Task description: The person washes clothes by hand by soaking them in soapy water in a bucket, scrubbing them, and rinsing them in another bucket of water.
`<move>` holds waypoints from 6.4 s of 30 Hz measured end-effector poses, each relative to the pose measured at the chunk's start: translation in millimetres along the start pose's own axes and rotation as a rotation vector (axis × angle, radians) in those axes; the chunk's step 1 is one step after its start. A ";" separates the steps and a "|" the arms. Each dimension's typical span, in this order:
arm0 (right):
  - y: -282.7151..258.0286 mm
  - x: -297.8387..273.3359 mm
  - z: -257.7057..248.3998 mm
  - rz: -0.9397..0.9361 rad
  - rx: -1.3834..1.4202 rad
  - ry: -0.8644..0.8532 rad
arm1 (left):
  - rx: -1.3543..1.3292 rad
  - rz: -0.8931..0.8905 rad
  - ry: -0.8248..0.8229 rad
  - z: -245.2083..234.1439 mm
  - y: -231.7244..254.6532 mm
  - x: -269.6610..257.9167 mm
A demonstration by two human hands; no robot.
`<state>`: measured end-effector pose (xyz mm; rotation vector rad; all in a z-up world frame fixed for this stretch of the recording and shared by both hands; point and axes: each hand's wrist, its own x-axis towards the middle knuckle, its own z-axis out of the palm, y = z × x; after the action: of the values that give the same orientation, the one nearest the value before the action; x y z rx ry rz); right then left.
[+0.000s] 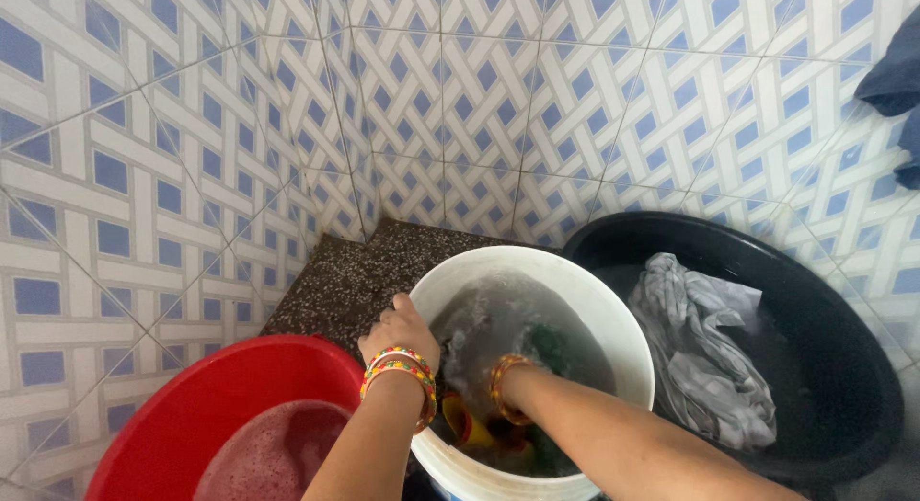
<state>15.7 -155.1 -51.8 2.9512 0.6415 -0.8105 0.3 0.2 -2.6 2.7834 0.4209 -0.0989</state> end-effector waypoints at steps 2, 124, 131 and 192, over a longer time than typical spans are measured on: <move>7.7 0.1 -19.6 0.038 0.089 0.229 | 0.023 0.005 0.029 1.7 -0.1 0.0; 33.0 -27.8 -31.3 -0.002 -0.160 -0.091 | 0.349 0.342 -0.682 66.9 46.7 -12.1; 30.9 -9.5 -6.5 0.031 -0.150 -0.086 | 0.281 0.317 -0.665 94.4 37.1 18.4; 37.3 4.2 -0.8 0.039 -0.038 0.052 | 0.331 0.422 -0.576 71.7 49.0 9.1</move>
<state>34.0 -187.6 -56.7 2.9495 0.5934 -0.7136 22.2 -65.0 -56.5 2.9013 -0.3527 -0.9065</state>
